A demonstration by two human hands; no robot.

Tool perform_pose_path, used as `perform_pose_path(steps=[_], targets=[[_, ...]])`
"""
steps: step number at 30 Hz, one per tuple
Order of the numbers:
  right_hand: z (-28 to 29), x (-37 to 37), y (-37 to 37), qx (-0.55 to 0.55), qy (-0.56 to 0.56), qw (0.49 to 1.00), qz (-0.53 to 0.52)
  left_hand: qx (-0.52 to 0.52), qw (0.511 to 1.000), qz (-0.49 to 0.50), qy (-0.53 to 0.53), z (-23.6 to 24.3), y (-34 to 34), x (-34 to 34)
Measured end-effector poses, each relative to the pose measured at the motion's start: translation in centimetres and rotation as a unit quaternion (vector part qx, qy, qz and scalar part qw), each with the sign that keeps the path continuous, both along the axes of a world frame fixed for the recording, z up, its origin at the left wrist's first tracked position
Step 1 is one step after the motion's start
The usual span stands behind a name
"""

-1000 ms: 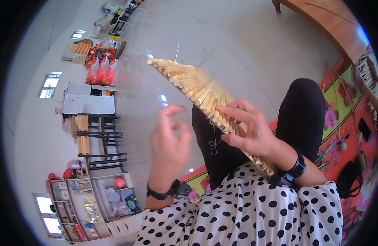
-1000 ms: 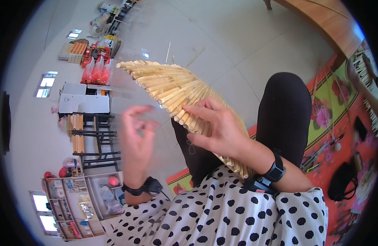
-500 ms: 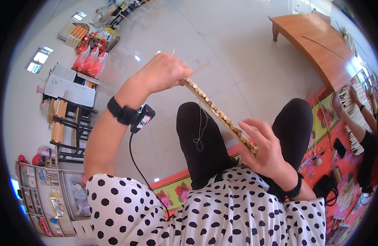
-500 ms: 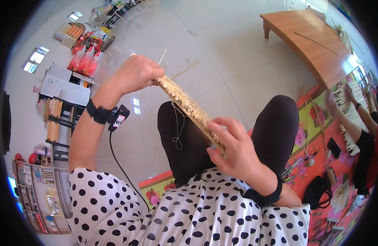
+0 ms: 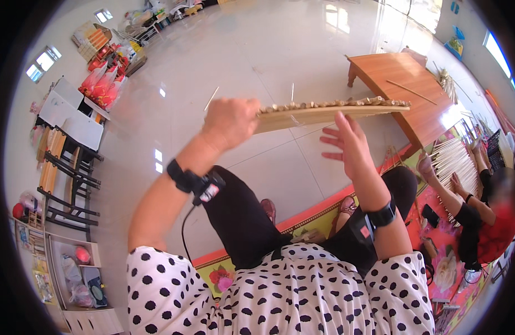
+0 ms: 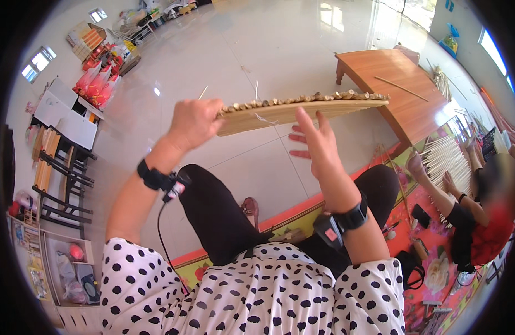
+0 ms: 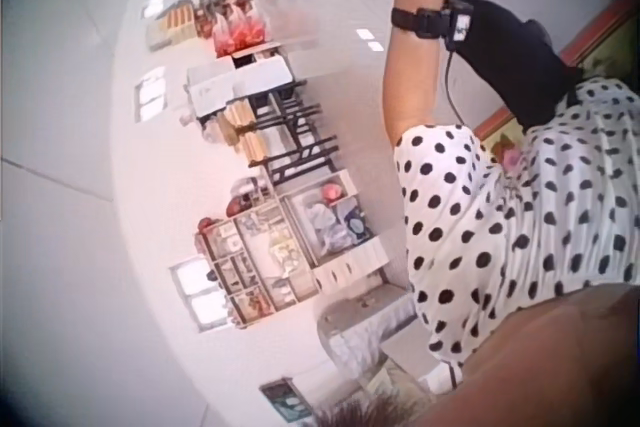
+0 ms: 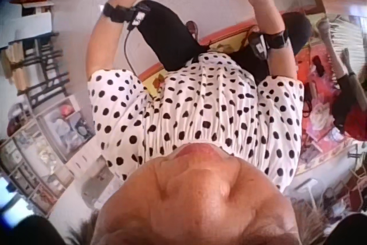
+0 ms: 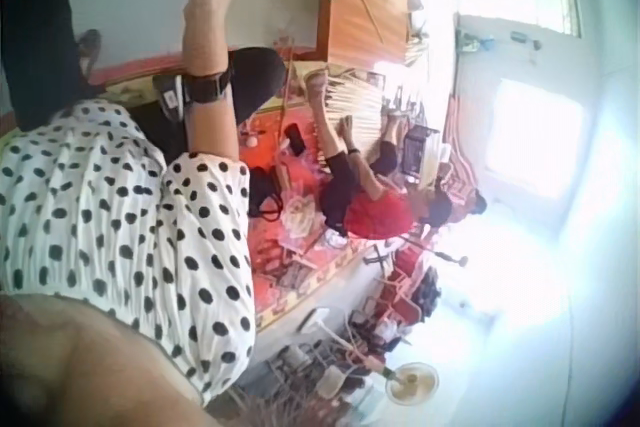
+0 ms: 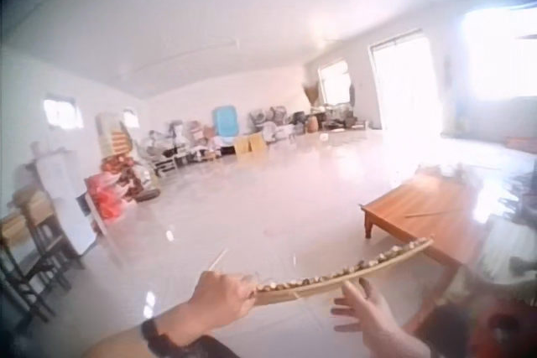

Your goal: The person sits on the floor and weaves thin bamboo strips together using a needle and thread. They repeatedly pass the needle through the strips to bind them, rotating the bundle to work on different sections.

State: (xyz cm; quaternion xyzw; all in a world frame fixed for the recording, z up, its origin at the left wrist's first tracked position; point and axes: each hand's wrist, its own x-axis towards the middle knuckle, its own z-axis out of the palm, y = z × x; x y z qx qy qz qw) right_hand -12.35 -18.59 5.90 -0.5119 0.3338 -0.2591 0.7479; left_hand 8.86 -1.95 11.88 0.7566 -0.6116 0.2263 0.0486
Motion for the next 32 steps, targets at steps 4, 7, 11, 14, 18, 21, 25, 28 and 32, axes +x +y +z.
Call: perform_pose_path(steps=[4, 7, 11, 14, 18, 21, 25, 28, 32], targets=[[0.3, 1.9, -2.3, -0.039, 0.035, 0.997, -0.062, -0.086, 0.991, 0.014, 0.098, -5.2, -0.3, -4.7], [-0.9, 2.6, -4.1, -0.120, 0.117, 0.984, -0.067, -0.128, 0.980, 0.041, 0.147, -9.6, -0.9, -7.1], [-4.2, 3.1, -6.5, -0.273, 0.250, 0.921, -0.119, -0.147, 0.959, 0.081, 0.227, -13.7, -2.2, -10.3], [-4.3, 3.5, -6.3, -0.328, 0.292, 0.892, -0.112, -0.127, 0.949, 0.105, 0.267, -14.5, -2.2, -11.6], [-2.7, 3.1, -5.4, -0.342, 0.289, 0.891, -0.070, -0.069, 0.940, 0.102, 0.320, -14.3, -1.6, -13.0], [-2.4, 2.8, -4.0, -0.380, 0.259, 0.885, -0.075, 0.015, 0.927, 0.076, 0.368, -13.1, -0.3, -14.2], [-1.9, 2.6, -1.4, -0.393, 0.214, 0.894, -0.005, 0.069, 0.915, 0.036, 0.395, -13.5, 1.2, -14.9], [-2.6, 2.0, 0.1, -0.387, 0.135, 0.911, 0.047, 0.083, 0.886, 0.034, 0.454, -14.3, 1.9, -15.9], [-4.9, -0.5, 1.5, -0.400, 0.117, 0.906, 0.072, 0.059, 0.846, 0.045, 0.528, -15.0, 2.7, -16.9]])
